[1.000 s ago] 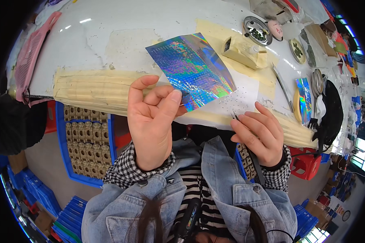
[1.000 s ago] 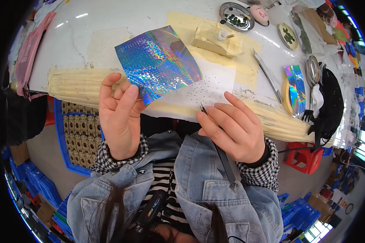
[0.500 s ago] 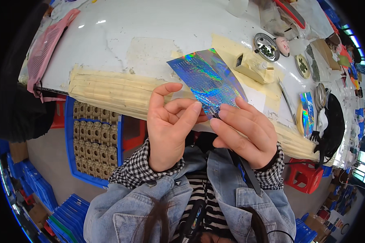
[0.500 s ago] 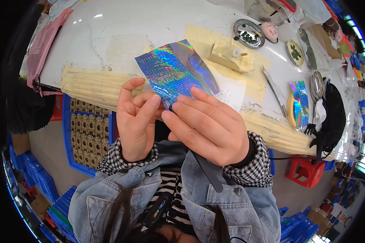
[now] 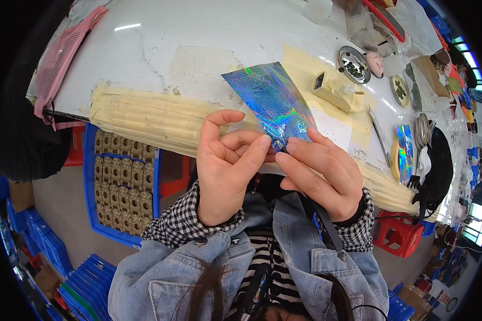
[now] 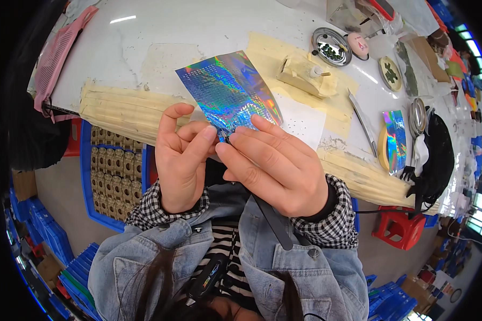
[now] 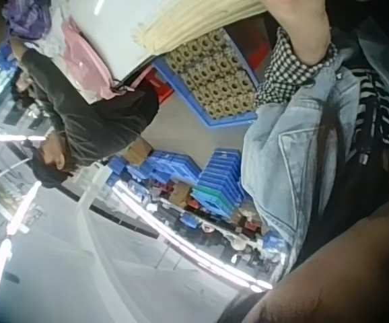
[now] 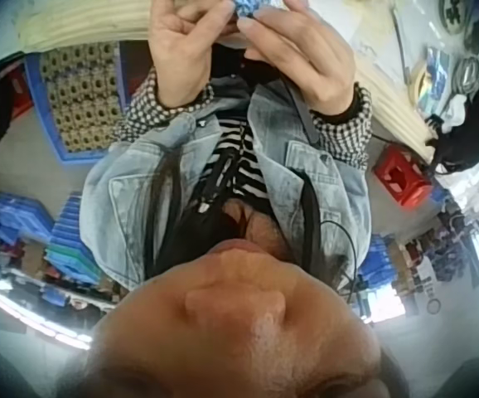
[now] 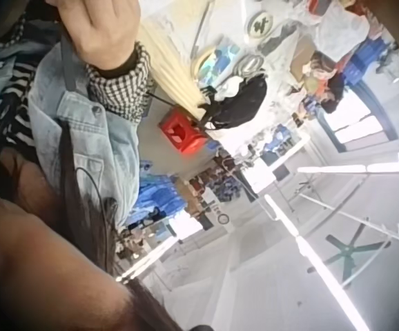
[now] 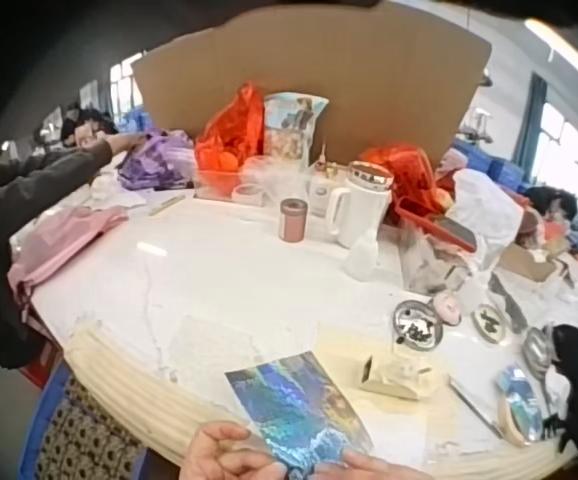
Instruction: Peeling a protective film or backing from a holographic sheet at a workbench.
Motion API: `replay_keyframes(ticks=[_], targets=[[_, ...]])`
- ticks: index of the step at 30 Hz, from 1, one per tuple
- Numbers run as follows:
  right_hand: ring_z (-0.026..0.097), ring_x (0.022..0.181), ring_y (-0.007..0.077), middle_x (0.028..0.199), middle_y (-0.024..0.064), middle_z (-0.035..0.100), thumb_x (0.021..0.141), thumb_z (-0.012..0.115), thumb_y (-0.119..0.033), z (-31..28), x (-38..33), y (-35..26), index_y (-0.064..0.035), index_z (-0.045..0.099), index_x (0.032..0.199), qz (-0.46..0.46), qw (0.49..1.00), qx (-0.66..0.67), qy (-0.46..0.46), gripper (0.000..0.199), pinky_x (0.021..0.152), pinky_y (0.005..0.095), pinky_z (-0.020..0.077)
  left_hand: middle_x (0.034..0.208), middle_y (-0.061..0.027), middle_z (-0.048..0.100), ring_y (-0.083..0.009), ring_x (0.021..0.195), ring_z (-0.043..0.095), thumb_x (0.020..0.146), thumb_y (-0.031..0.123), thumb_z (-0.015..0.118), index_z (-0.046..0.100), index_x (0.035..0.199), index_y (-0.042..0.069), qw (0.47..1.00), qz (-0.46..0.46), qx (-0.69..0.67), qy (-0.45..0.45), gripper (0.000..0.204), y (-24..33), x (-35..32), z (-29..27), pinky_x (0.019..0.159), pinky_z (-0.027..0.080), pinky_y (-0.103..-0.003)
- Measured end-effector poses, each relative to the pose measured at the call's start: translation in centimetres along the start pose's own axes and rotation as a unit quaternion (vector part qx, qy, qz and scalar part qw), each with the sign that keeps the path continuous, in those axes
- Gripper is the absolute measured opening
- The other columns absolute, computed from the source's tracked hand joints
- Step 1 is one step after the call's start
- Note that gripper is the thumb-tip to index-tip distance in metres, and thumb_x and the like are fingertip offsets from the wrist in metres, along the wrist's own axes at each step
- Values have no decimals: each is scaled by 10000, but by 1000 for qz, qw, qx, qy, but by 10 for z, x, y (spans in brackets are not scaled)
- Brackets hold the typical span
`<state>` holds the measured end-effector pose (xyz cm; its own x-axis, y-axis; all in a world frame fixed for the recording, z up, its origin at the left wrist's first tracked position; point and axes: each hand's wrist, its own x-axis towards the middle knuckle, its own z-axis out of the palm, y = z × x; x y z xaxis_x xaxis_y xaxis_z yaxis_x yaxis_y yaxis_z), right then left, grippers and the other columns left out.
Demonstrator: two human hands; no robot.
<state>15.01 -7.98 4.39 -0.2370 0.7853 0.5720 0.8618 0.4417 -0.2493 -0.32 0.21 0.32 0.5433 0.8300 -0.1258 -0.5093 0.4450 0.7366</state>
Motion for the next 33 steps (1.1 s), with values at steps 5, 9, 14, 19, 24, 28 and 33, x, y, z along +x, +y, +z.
replay_keyframes(ticks=[5,9,14,19,24,28,33], targets=[[675,884,262,960,133,651,738,763,-164,0,1,-1,-2,674,1069,14,1000,17,-3,378,867,436,563,905,-134,667,-154,824,666,884,-73,593,343,1227,14,1000,3,2,-3,433,-1,-1,-1,767,575,-287],[673,874,265,945,130,647,730,766,-162,-3,2,-1,0,671,1067,28,999,31,-10,386,865,437,563,907,-134,668,-151,821,666,882,-74,593,342,1226,14,1000,1,3,-3,435,-1,0,0,767,576,-286],[675,881,261,938,124,646,735,760,-158,-2,4,-3,-4,681,1043,13,1000,13,-6,353,864,439,566,912,-135,667,-151,819,670,880,-72,598,341,1229,19,1000,-4,7,-1,442,0,0,-1,750,568,-272],[677,896,258,937,117,646,748,751,-164,1,1,-2,-9,693,1014,-3,1000,1,3,313,864,437,569,911,-133,667,-153,813,673,879,-67,605,342,1229,22,1000,-8,12,3,447,1,-1,-1,727,555,-253],[677,898,259,946,118,647,754,747,-170,0,1,-1,-9,692,1021,-4,1000,0,2,316,867,438,568,908,-132,666,-152,810,672,876,-68,607,342,1229,20,1000,-10,17,2,450,1,0,-1,731,556,-255],[677,904,263,956,122,648,760,746,-167,0,0,0,-8,691,1027,-7,1000,6,-2,315,864,442,569,905,-129,665,-149,803,669,876,-65,611,340,1230,19,1000,-9,12,-1,453,0,0,-1,736,559,-259],[678,920,269,973,128,652,771,747,-168,0,-3,1,-7,688,1048,-4,1000,18,5,325,870,450,562,899,-121,663,-148,803,665,879,-60,611,339,1230,19,1000,-6,13,-3,451,0,0,-2,749,566,-270]])
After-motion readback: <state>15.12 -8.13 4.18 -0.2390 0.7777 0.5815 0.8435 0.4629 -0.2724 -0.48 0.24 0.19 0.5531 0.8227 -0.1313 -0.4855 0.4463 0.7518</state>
